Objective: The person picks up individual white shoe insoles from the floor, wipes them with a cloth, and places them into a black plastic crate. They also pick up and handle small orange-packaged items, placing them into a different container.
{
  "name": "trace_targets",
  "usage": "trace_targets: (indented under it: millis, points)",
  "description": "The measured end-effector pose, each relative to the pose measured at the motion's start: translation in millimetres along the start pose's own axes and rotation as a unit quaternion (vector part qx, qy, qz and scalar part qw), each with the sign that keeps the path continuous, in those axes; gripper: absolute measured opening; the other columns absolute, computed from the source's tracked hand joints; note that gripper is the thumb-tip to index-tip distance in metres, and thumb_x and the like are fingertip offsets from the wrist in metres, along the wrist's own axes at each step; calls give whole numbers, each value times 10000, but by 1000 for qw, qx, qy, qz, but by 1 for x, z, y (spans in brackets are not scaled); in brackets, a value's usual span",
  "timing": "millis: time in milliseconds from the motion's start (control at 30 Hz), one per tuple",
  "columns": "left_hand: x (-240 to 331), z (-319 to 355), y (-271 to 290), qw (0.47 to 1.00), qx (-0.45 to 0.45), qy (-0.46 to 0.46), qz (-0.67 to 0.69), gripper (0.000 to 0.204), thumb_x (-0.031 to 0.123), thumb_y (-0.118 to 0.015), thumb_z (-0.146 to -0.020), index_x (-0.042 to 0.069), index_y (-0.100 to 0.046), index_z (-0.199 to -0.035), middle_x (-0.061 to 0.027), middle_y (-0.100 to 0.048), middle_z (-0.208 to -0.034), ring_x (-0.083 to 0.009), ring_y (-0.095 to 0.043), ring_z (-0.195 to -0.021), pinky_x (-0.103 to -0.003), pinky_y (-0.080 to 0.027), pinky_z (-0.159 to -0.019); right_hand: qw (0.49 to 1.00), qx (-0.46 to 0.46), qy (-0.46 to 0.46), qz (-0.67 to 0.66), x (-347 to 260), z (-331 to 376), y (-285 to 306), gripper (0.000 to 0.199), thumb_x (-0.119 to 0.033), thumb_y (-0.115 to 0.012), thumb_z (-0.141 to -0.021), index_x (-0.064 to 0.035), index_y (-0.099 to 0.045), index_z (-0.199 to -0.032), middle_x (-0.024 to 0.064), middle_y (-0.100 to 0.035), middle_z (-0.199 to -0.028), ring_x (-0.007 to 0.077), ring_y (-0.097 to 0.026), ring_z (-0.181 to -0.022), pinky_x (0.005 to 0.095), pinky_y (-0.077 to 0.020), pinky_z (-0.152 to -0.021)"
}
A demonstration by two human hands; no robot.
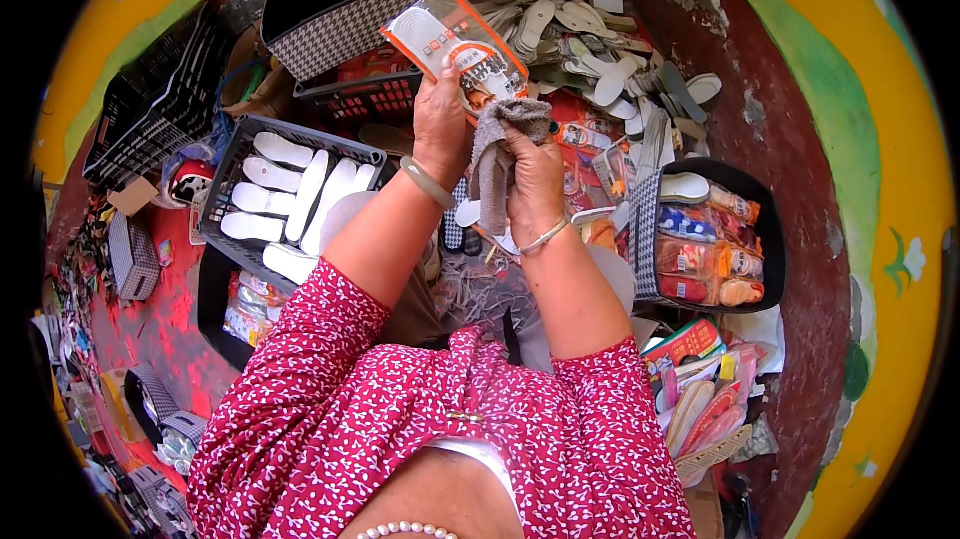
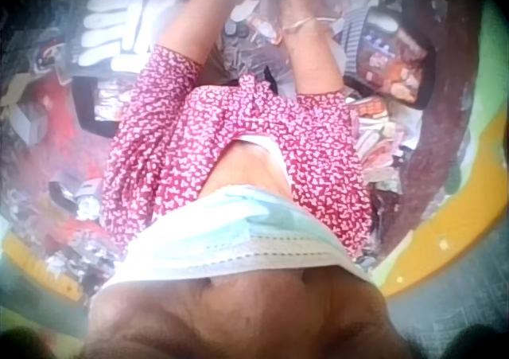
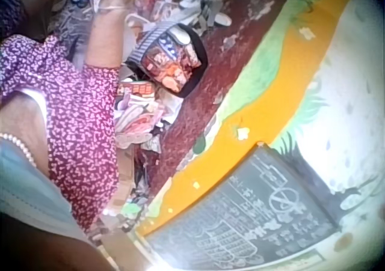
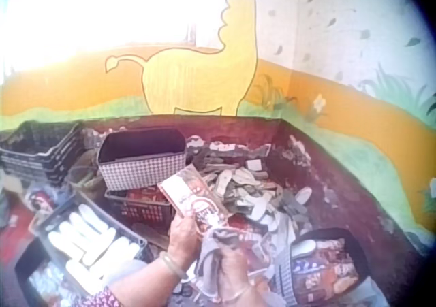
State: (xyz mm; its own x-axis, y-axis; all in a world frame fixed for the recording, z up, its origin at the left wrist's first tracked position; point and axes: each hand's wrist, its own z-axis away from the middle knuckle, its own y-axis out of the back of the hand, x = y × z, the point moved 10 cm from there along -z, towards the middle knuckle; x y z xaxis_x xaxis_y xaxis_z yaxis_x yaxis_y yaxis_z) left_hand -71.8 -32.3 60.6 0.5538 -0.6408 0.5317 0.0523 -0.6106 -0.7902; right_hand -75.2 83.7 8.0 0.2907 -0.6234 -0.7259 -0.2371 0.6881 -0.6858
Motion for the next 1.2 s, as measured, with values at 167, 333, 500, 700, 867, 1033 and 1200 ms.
trace_targets:
  millis: [167,333,500,700,867,1033,1200]
  points:
    - [-3,-1,9,1000,20,6,16,335,202,-372,-962,27,-403,-1246,-81,-559,-1055,-152,-577,-908,-303,-491,-804,1000,5,19,-2,0,-1,1,186,-24,-592,-813,-20,-584,-999,70,-640,-901,164,-629,-766,275,-519,-661]
    - [40,-28,61,986,157,-58,25,298,177,-379,-949,3,-427,-1185,-124,-548,-1107,-253,-588,-976,-407,-491,-856,995,94,2,13,-8,-4,52,208,-23,-590,-801,-8,-572,-1008,86,-641,-918,204,-636,-792,312,-530,-715]
    - [44,-34,57,984,124,17,129,309,196,-369,-956,23,-432,-1205,-120,-529,-1175,-277,-519,-1093,-469,-394,-966,997,-12,-25,-76,-29,-24,70,310,-218,-606,-841,-64,-549,-1105,119,-595,-1077,268,-543,-1049,440,-427,-926]
    - [18,-21,18,977,1,146,156,319,227,-386,-957,53,-436,-1219,-106,-545,-1160,-272,-537,-1070,-459,-411,-950,985,-119,-31,-118,-38,-14,21,539,-401,-644,-797,-104,-486,-1219,67,-516,-1224,264,-486,-1124,473,-396,-939]
    - [21,-9,-4,983,-125,136,18,307,172,-438,-940,18,-461,-1204,-132,-546,-1158,-267,-563,-1035,-371,-466,-879,978,-192,-14,-83,-48,-7,4,653,-413,-664,-772,-91,-425,-1288,86,-511,-1232,260,-491,-1127,435,-414,-940]
    - [16,12,-34,907,-233,50,-347,324,217,-502,-923,-9,-506,-1154,-86,-578,-1053,-151,-545,-936,-273,-454,-810,978,-186,-90,26,-7,-10,22,627,-254,-728,-737,-56,-425,-1249,71,-549,-1122,205,-550,-996,330,-460,-864]
    - [-14,14,-31,913,-231,67,-329,279,197,-478,-940,11,-528,-1143,-20,-592,-993,-64,-505,-900,-223,-433,-793,980,-144,-122,65,10,-9,7,500,-6,-711,-703,-18,-498,-1154,76,-591,-1066,205,-579,-971,300,-470,-835]
